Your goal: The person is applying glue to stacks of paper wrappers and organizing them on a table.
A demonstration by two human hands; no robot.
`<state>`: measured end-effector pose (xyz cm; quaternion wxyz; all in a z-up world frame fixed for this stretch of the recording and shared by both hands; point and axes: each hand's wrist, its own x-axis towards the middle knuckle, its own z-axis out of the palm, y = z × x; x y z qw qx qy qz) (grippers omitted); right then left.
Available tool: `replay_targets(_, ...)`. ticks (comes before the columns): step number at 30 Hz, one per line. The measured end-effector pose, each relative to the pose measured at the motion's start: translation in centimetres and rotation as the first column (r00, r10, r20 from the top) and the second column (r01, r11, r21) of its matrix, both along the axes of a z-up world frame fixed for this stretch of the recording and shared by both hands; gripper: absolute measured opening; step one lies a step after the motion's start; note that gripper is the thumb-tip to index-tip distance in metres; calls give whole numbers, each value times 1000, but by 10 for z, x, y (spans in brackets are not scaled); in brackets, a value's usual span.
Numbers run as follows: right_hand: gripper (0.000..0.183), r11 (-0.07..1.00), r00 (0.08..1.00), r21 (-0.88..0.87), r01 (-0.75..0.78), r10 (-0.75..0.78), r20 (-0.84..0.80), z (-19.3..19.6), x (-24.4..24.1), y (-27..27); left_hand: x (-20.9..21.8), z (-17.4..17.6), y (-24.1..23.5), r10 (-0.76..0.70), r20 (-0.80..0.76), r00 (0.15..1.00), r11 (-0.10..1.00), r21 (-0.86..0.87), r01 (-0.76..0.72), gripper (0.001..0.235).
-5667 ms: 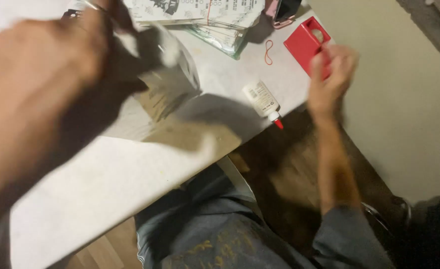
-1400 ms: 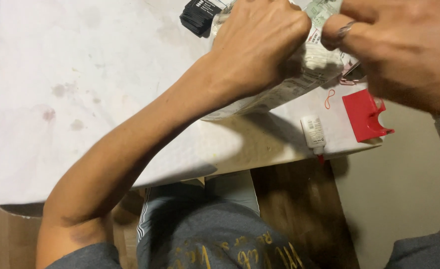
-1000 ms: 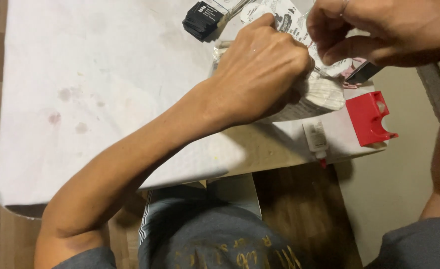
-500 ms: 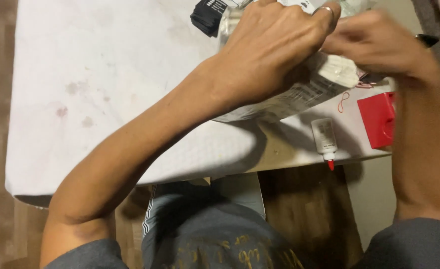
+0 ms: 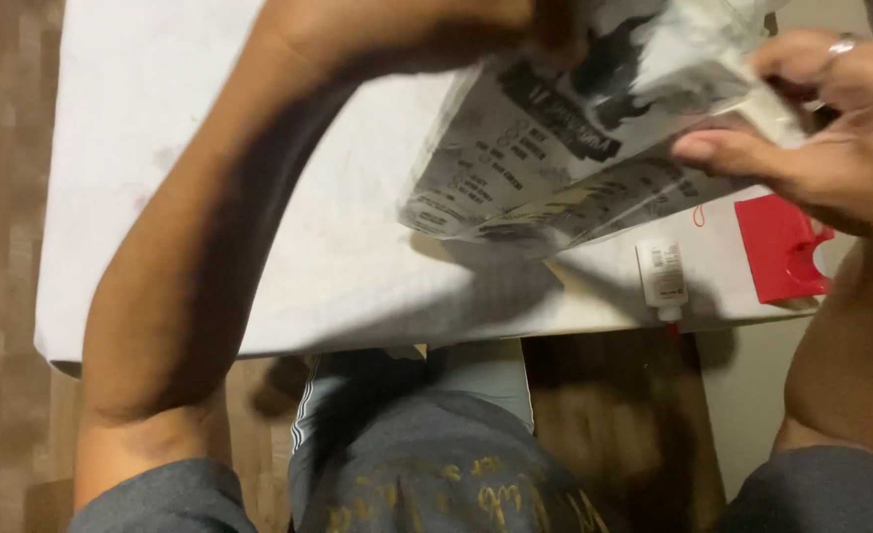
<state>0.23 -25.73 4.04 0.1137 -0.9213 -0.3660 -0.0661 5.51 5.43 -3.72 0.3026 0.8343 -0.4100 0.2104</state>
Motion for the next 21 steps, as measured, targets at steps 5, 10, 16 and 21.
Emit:
replay_targets(5,39,989,991,122,82,-69,-112,2,-4,6,-11,1,-9,-72,-128,989,874,-486,0,20)
replay_targets(10,67,982,993,166,-87,99,-65,-19,-11,33,-14,-8,-21,-195,-185,963,677,-736,-4,16)
replay_targets(16,30,976,998,209,-68,68,6,-13,-23,59,-10,-9,-17,-329,-119,937,651,-747,134,21)
replay_targets(21,29,993,999,110,-42,38,34,-16,-2,61,15,-32,-27,-241,-94,966,610,-789,75,30)
